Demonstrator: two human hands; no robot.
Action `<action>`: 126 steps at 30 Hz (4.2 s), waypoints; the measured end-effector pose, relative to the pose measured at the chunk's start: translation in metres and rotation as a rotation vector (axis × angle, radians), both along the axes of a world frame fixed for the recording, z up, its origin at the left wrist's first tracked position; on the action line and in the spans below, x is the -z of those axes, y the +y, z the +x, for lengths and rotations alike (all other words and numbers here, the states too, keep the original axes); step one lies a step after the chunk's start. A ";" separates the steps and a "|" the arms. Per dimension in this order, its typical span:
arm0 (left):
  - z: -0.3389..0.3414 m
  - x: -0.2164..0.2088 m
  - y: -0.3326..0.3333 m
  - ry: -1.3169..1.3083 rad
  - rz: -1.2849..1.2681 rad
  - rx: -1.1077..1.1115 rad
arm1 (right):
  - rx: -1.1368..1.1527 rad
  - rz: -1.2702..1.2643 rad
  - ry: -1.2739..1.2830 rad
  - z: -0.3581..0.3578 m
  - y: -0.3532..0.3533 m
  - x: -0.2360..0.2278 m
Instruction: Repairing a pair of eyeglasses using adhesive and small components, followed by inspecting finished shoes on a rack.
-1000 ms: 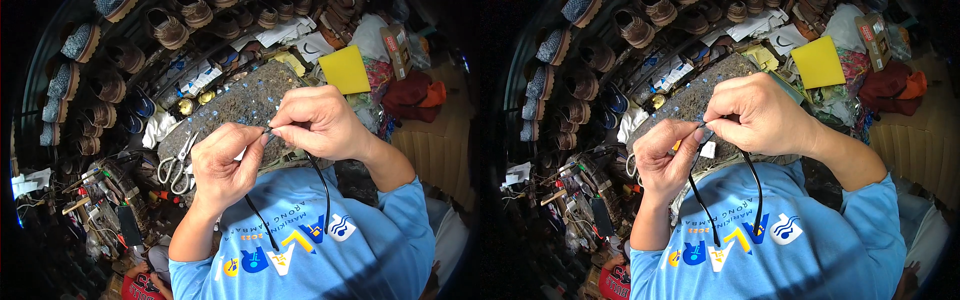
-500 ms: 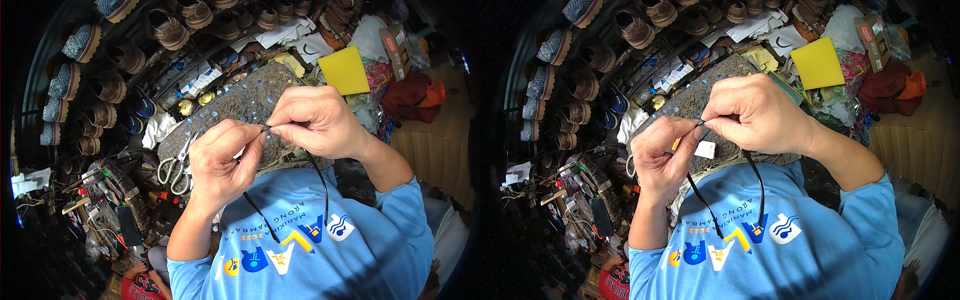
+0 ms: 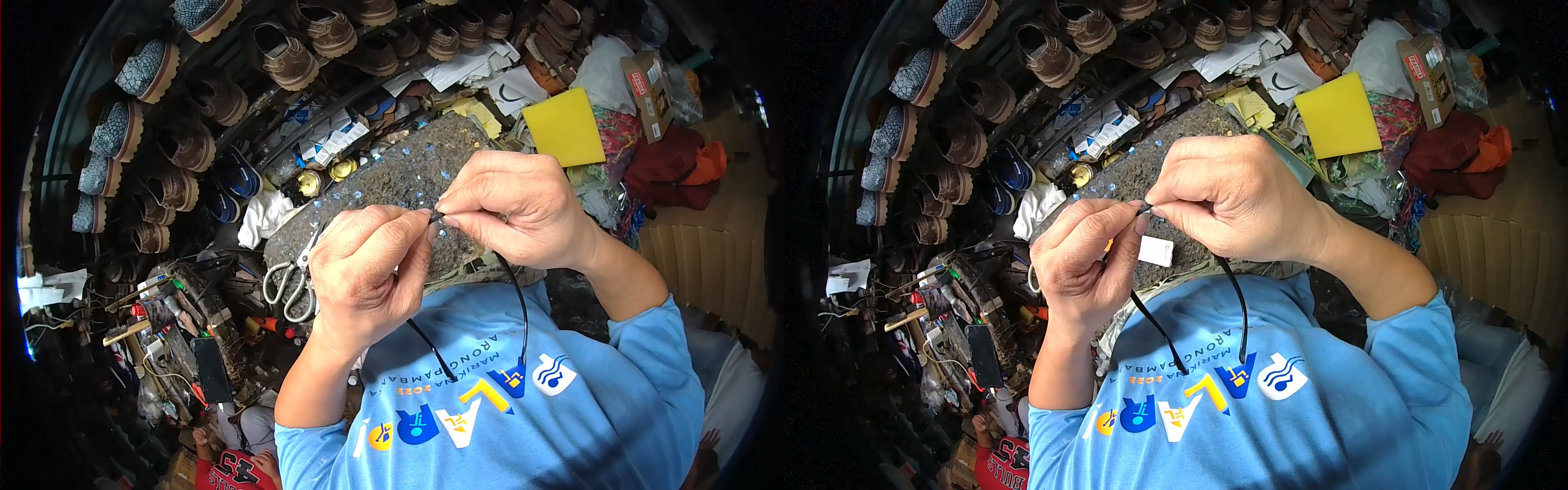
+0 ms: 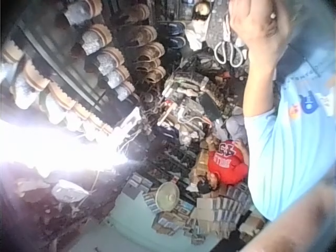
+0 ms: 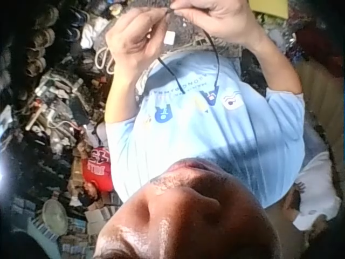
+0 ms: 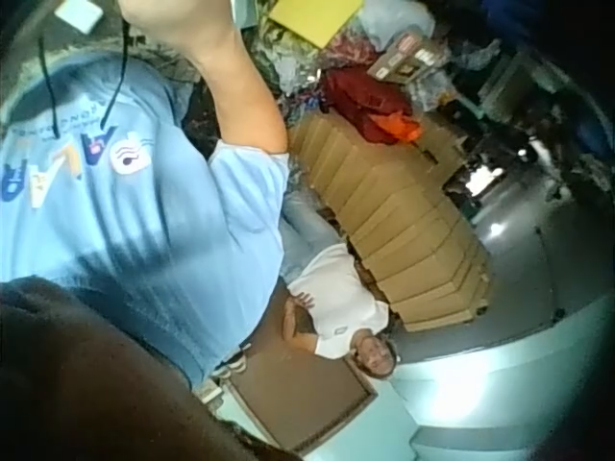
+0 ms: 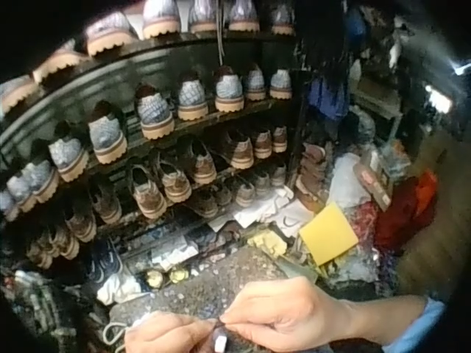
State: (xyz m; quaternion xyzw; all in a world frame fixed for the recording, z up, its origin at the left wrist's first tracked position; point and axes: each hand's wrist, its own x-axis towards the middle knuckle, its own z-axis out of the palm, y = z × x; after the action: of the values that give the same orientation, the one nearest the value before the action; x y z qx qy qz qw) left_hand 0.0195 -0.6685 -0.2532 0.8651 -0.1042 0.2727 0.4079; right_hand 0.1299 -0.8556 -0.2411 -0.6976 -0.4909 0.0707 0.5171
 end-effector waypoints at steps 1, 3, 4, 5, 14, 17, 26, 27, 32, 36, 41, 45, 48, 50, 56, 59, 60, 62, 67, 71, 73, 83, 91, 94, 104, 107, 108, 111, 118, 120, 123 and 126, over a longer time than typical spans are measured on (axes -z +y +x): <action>0.000 0.000 0.000 0.019 -0.007 -0.005 | 0.000 0.001 -0.003 0.000 0.000 0.000; -0.001 0.000 0.000 0.035 -0.012 -0.009 | 0.016 -0.003 0.011 -0.001 0.001 0.001; -0.001 0.000 0.001 0.040 -0.021 -0.009 | 0.016 -0.001 0.008 0.000 0.001 0.002; -0.001 0.001 0.001 0.046 -0.030 -0.009 | 0.015 0.000 0.020 0.000 0.002 0.002; -0.004 0.000 0.002 0.059 -0.092 0.020 | -0.024 0.026 0.242 -0.004 -0.001 0.005; -0.002 -0.001 0.003 0.021 -0.052 0.045 | -0.005 0.041 0.239 -0.005 0.000 0.007; 0.000 -0.001 0.002 0.027 -0.043 0.051 | -0.025 0.001 0.169 -0.003 -0.003 -0.001; 0.001 0.000 0.002 0.028 -0.043 0.053 | -0.029 0.001 0.163 -0.002 -0.003 -0.001; 0.004 0.000 0.002 0.013 -0.036 0.056 | -0.027 0.016 0.116 0.002 -0.002 0.000; 0.007 -0.005 0.002 -0.002 -0.015 0.049 | 0.003 0.030 0.129 0.001 -0.003 -0.003; 0.021 -0.013 0.005 -0.168 0.053 0.042 | 0.008 0.150 -0.051 0.014 0.001 -0.008; 0.029 -0.025 0.007 -0.249 0.099 0.043 | 0.048 0.226 -0.009 0.016 0.006 -0.014; 0.031 -0.029 0.007 -0.261 0.125 0.051 | 0.049 0.240 -0.007 0.016 0.006 -0.015; 0.031 -0.030 0.007 -0.267 0.132 0.054 | 0.046 0.245 -0.012 0.016 0.005 -0.016; 0.028 -0.033 0.007 -0.260 0.166 0.046 | 0.016 0.238 -0.069 0.018 0.004 -0.017; 0.024 -0.026 0.003 -0.303 0.125 0.055 | -0.002 0.261 -0.099 0.018 0.003 -0.014; 0.022 -0.026 0.002 -0.303 0.127 0.047 | -0.004 0.284 -0.114 0.017 0.002 -0.013; 0.016 -0.023 0.000 -0.347 0.176 0.034 | -0.025 0.274 -0.109 0.012 -0.002 -0.012; -0.003 -0.011 0.001 -0.407 0.205 -0.052 | 0.005 0.345 -0.081 -0.005 -0.007 0.002; -0.011 -0.003 0.001 -0.451 0.191 -0.097 | 0.012 0.363 -0.111 -0.010 -0.010 0.004; -0.014 -0.003 0.000 -0.448 0.197 -0.096 | 0.025 0.377 -0.120 -0.013 -0.009 0.006; -0.015 -0.005 -0.001 -0.493 0.287 -0.102 | 0.023 0.403 -0.091 -0.019 -0.011 0.009; -0.016 -0.010 0.005 -0.427 0.350 -0.051 | 0.031 0.381 0.196 -0.024 -0.008 -0.002; -0.012 -0.009 0.008 -0.497 0.410 -0.053 | 0.048 0.293 0.719 -0.031 -0.009 0.004; -0.015 -0.011 0.009 -0.489 0.421 -0.019 | -0.222 0.327 0.784 -0.028 -0.010 0.013; -0.015 -0.013 0.009 -0.499 0.450 0.007 | -0.204 0.330 0.812 -0.031 -0.009 0.012; -0.016 -0.012 0.009 -0.497 0.452 0.005 | -0.202 0.320 0.852 -0.032 -0.010 0.010; -0.015 -0.009 0.007 -0.539 0.466 -0.034 | -0.239 0.297 0.868 -0.031 -0.012 0.012; -0.015 -0.008 0.006 -0.563 0.468 -0.013 | -0.241 0.315 0.756 -0.033 -0.011 0.015; -0.017 -0.007 0.005 -0.548 0.473 -0.019 | -0.200 0.338 0.757 -0.037 -0.007 0.016; -0.020 -0.009 0.003 -0.367 0.355 0.011 | -0.147 0.358 0.720 -0.037 -0.005 0.023; -0.015 0.007 -0.001 -0.422 0.166 -0.041 | -0.139 0.377 0.726 -0.041 -0.001 0.023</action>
State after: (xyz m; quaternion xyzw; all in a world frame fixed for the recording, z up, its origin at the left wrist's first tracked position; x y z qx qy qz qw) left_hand 0.0043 -0.6695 -0.2601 0.8214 -0.1916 0.4463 0.2991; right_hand 0.0890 -0.8569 -0.2644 -0.4856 -0.3267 0.2559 0.7694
